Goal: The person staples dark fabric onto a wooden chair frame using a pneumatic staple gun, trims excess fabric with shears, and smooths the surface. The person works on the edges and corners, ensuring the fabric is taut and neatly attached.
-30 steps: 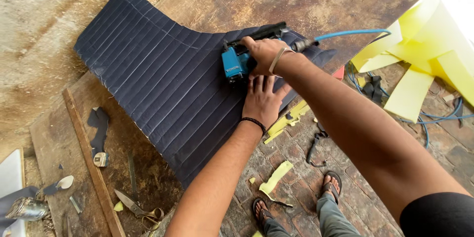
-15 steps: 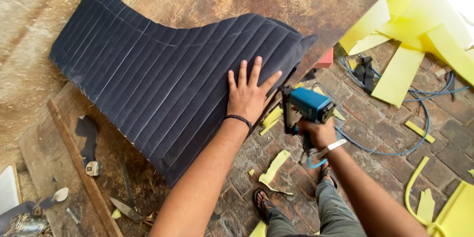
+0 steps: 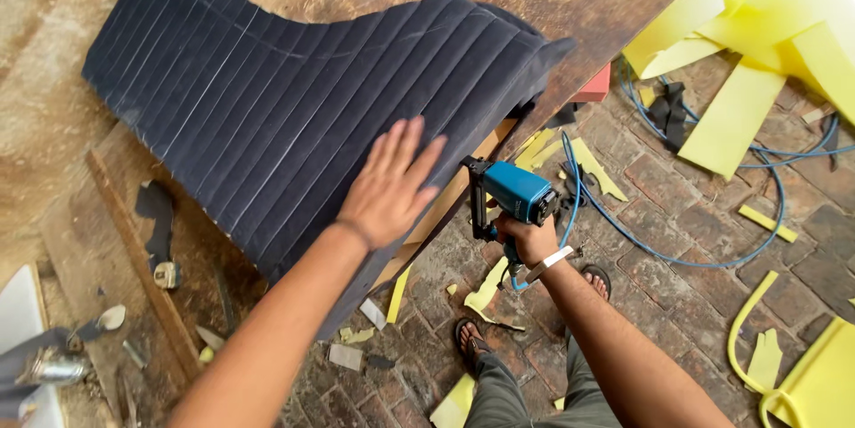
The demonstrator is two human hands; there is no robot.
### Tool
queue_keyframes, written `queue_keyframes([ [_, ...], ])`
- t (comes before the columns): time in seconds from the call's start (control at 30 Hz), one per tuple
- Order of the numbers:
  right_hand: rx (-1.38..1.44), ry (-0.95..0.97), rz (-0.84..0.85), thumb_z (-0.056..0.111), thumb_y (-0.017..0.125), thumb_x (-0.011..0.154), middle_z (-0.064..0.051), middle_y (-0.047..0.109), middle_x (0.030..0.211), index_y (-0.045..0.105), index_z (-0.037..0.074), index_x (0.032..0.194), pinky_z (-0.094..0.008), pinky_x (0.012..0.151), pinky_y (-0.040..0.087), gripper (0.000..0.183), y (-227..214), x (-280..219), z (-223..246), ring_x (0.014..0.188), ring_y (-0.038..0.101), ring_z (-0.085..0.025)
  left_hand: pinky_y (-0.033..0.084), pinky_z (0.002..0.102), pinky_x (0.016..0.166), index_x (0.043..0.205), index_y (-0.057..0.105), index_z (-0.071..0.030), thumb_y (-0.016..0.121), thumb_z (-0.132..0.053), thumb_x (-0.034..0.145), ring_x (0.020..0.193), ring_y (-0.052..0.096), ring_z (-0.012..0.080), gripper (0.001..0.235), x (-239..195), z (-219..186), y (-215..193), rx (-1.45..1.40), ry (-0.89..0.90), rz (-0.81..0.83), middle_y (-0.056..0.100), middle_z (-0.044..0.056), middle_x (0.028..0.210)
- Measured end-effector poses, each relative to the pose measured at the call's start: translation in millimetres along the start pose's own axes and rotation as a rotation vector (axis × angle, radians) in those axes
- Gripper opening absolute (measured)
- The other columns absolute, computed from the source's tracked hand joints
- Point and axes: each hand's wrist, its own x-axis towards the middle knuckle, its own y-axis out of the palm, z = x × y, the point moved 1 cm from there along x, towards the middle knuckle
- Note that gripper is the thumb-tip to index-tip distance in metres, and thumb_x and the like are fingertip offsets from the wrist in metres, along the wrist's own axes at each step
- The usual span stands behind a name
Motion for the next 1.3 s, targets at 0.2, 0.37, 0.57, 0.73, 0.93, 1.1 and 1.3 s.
queue_keyframes([
  [0.2, -0.133, 0.058, 0.012, 0.004, 0.069, 0.078, -0.007, 0.066, 0.067, 0.074, 0.002, 0.106, -0.032, 0.054, 0.05, 0.029, 25.6, -29.6, -19.9, 0.057, 0.062, -0.016, 0.014, 0.062, 0.122, 0.161, 0.028, -0.021, 0.063, -0.038, 0.095, 0.153, 0.02, 0.0435, 0.076, -69.4, -2.0, 29.5, 0.176, -0.208, 0.011, 0.019, 0.022, 0.167],
  [0.37, -0.031, 0.132, 0.033, 0.004, 0.075, 0.074, -0.006, 0.071, 0.074, 0.071, 0.001, 0.104, -0.034, 0.055, 0.055, 0.03, 50.1, -51.0, -48.8, 0.06, 0.067, -0.017, 0.016, 0.061, 0.124, 0.163, 0.028, -0.022, 0.059, -0.039, 0.099, 0.154, 0.022, 0.0425, 0.073, -64.6, 2.7, 32.2, 0.151, -0.201, -0.025, 0.021, 0.02, 0.168],
  [0.57, -0.062, 0.139, 0.058, 0.007, 0.07, 0.074, -0.006, 0.071, 0.074, 0.075, 0.006, 0.107, -0.032, 0.053, 0.053, 0.033, 74.3, -72.3, -61.3, 0.057, 0.063, -0.015, 0.017, 0.055, 0.128, 0.159, 0.044, -0.027, 0.042, -0.04, 0.109, 0.158, 0.027, 0.0347, 0.051, -78.0, 16.2, 33.9, -0.092, -0.208, -0.181, 0.031, 0.01, 0.171],
  [0.73, -0.137, 0.123, -0.015, 0.008, 0.075, 0.076, -0.007, 0.069, 0.068, 0.072, 0.0, 0.095, -0.032, 0.052, 0.05, 0.021, 82.3, -81.7, -68.3, 0.056, 0.063, -0.015, 0.017, 0.051, 0.13, 0.154, 0.05, -0.025, 0.038, -0.04, 0.11, 0.157, 0.032, 0.0327, 0.048, -72.4, 25.8, 42.2, -0.255, -0.197, -0.286, 0.041, 0.007, 0.166],
  [0.93, -0.065, 0.17, -0.112, 0.007, 0.077, 0.079, -0.009, 0.066, 0.064, 0.074, -0.005, 0.089, -0.033, 0.049, 0.045, 0.016, 62.1, -103.5, -78.3, 0.052, 0.06, -0.016, 0.017, 0.053, 0.128, 0.161, 0.037, -0.019, 0.043, -0.038, 0.109, 0.157, 0.028, 0.0345, 0.056, -68.1, 12.3, 36.4, -0.191, -0.264, -0.266, 0.033, 0.012, 0.169],
  [1.1, 0.037, 0.104, -0.27, 0.007, 0.074, 0.078, -0.008, 0.062, 0.062, 0.068, -0.001, 0.087, -0.034, 0.044, 0.043, 0.013, 2.8, -83.7, -42.8, 0.046, 0.057, -0.018, 0.015, 0.058, 0.121, 0.16, 0.029, -0.026, 0.052, -0.044, 0.1, 0.152, 0.02, 0.0416, 0.068, -18.1, -8.9, 32.4, 0.075, -0.354, -0.077, 0.021, 0.018, 0.167],
  [1.3, 0.05, 0.244, -0.323, 0.014, 0.075, 0.083, -0.012, 0.065, 0.062, 0.067, -0.007, 0.078, -0.034, 0.045, 0.046, 0.023, -73.0, -38.4, 20.7, 0.047, 0.058, -0.021, 0.015, 0.06, 0.122, 0.161, 0.032, -0.027, 0.048, -0.043, 0.104, 0.153, 0.022, 0.0392, 0.061, 92.5, -14.6, 39.5, 0.027, -0.18, -0.107, 0.023, 0.017, 0.169],
])
